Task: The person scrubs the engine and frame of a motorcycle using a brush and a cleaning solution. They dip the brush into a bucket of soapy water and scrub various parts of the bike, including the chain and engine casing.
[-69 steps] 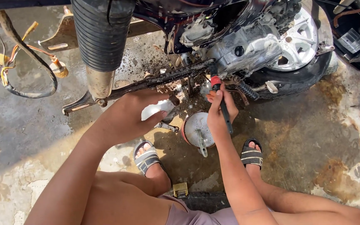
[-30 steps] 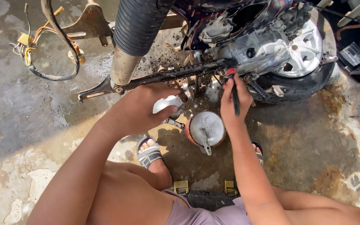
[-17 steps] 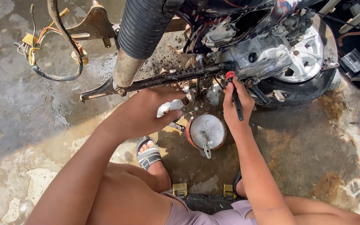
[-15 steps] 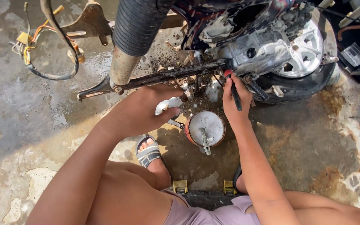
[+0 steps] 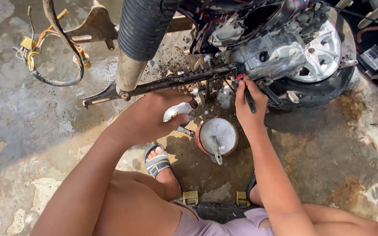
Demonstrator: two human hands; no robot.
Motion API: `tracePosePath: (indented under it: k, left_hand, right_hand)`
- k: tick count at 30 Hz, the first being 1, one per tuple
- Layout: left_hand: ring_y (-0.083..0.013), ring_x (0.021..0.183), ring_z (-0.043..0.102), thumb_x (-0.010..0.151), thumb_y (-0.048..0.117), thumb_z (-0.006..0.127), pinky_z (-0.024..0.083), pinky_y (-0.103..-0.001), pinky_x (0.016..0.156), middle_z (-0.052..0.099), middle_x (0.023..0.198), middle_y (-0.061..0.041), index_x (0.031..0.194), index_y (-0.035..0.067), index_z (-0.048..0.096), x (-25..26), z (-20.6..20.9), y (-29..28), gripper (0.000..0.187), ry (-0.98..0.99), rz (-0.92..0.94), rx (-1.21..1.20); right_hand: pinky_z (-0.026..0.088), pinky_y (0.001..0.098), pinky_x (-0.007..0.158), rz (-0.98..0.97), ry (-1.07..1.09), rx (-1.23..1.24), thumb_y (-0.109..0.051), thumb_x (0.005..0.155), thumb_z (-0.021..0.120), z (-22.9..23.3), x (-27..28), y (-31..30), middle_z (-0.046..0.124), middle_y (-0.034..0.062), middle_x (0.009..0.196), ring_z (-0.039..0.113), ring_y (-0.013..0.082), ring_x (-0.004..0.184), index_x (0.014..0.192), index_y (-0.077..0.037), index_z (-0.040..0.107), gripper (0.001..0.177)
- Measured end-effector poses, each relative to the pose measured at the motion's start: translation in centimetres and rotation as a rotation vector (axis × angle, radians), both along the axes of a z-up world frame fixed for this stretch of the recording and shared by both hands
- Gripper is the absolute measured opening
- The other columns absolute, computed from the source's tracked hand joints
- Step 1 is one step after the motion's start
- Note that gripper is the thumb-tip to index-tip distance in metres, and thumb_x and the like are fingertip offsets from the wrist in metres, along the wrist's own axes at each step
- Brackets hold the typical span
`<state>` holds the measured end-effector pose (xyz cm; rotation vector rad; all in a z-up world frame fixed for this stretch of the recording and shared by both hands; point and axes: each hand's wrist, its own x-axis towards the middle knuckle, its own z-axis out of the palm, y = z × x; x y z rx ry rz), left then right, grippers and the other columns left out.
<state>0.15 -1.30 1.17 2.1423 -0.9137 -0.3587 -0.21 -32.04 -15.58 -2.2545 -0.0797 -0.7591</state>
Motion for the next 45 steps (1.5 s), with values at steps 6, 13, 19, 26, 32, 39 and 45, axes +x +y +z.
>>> tracePosePath:
  k: [6, 13, 19, 26, 32, 39, 45]
  left_hand:
    - [-0.0399, 0.101, 0.073, 0.092, 0.009, 0.065, 0.060, -0.045, 0.081, 0.074, 0.112, -0.019, 0.131, 0.007, 0.067, 0.0, -0.1, 0.5, 0.039, -0.012, 0.003, -0.008]
    - [-0.0421, 0.102, 0.072, 0.091, 0.008, 0.065, 0.059, -0.048, 0.082, 0.074, 0.113, -0.020, 0.133, 0.007, 0.066, 0.0, -0.1, 0.6, 0.042, -0.003, 0.015, -0.028]
    - [-0.0408, 0.102, 0.073, 0.092, 0.010, 0.065, 0.059, -0.048, 0.082, 0.074, 0.114, -0.020, 0.132, 0.006, 0.067, -0.2, 0.2, 1.0, 0.040, 0.001, 0.034, -0.025]
    - [-0.0386, 0.099, 0.072, 0.091, 0.009, 0.067, 0.059, -0.047, 0.080, 0.073, 0.110, -0.019, 0.128, 0.006, 0.068, 0.2, -1.3, 2.0, 0.036, -0.047, 0.091, -0.059]
    - [-0.0387, 0.099, 0.072, 0.091, 0.009, 0.067, 0.058, -0.048, 0.081, 0.074, 0.109, -0.019, 0.126, 0.005, 0.068, 0.3, -1.4, 2.0, 0.035, -0.038, 0.107, -0.060]
    - [-0.0398, 0.100, 0.073, 0.091, 0.007, 0.066, 0.058, -0.048, 0.083, 0.074, 0.109, -0.021, 0.128, 0.004, 0.067, -0.1, -0.6, 1.8, 0.037, -0.023, 0.088, -0.065]
    - [-0.0393, 0.103, 0.073, 0.091, 0.008, 0.065, 0.058, -0.048, 0.084, 0.073, 0.111, -0.020, 0.131, 0.005, 0.066, -0.2, -0.5, 1.9, 0.040, 0.014, 0.088, -0.037]
  right_hand:
    - [0.057, 0.0346, 0.050, -0.026, -0.008, -0.060, -0.008, 0.112, 0.056, -1.0, -0.2, 0.1, 0.071, 0.0321, 0.083, 0.073, 0.0410, 0.070, 0.121, 0.015, 0.068, 0.027]
    - [0.060, 0.0336, 0.053, 0.025, -0.035, 0.080, -0.011, 0.110, 0.058, -1.1, -1.7, 3.7, 0.074, 0.0277, 0.083, 0.075, 0.0351, 0.071, 0.119, 0.009, 0.071, 0.025]
    - [0.061, 0.0314, 0.056, -0.074, -0.152, 0.124, -0.009, 0.112, 0.052, -0.9, -1.9, 4.9, 0.074, 0.0253, 0.082, 0.075, 0.0351, 0.071, 0.120, 0.009, 0.071, 0.027]
    - [0.066, 0.0387, 0.063, 0.069, -0.113, 0.330, -0.009, 0.110, 0.051, -0.9, -2.3, 3.7, 0.073, 0.0266, 0.085, 0.077, 0.0356, 0.078, 0.120, 0.009, 0.067, 0.026]
    - [0.068, 0.0408, 0.064, 0.052, 0.020, 0.357, -0.013, 0.110, 0.050, 0.9, -1.1, 2.4, 0.073, 0.0261, 0.086, 0.076, 0.0367, 0.078, 0.132, 0.006, 0.061, 0.031]
    - [0.067, 0.0385, 0.077, 0.096, 0.295, 0.445, -0.020, 0.111, 0.049, 1.0, 0.3, 4.6, 0.068, 0.0267, 0.101, 0.075, 0.0327, 0.085, 0.138, 0.008, 0.054, 0.039]
    - [0.065, 0.0322, 0.068, 0.118, 0.222, 0.414, -0.014, 0.108, 0.054, 0.6, 0.5, 5.5, 0.068, 0.0236, 0.093, 0.073, 0.0262, 0.074, 0.135, 0.009, 0.055, 0.036]
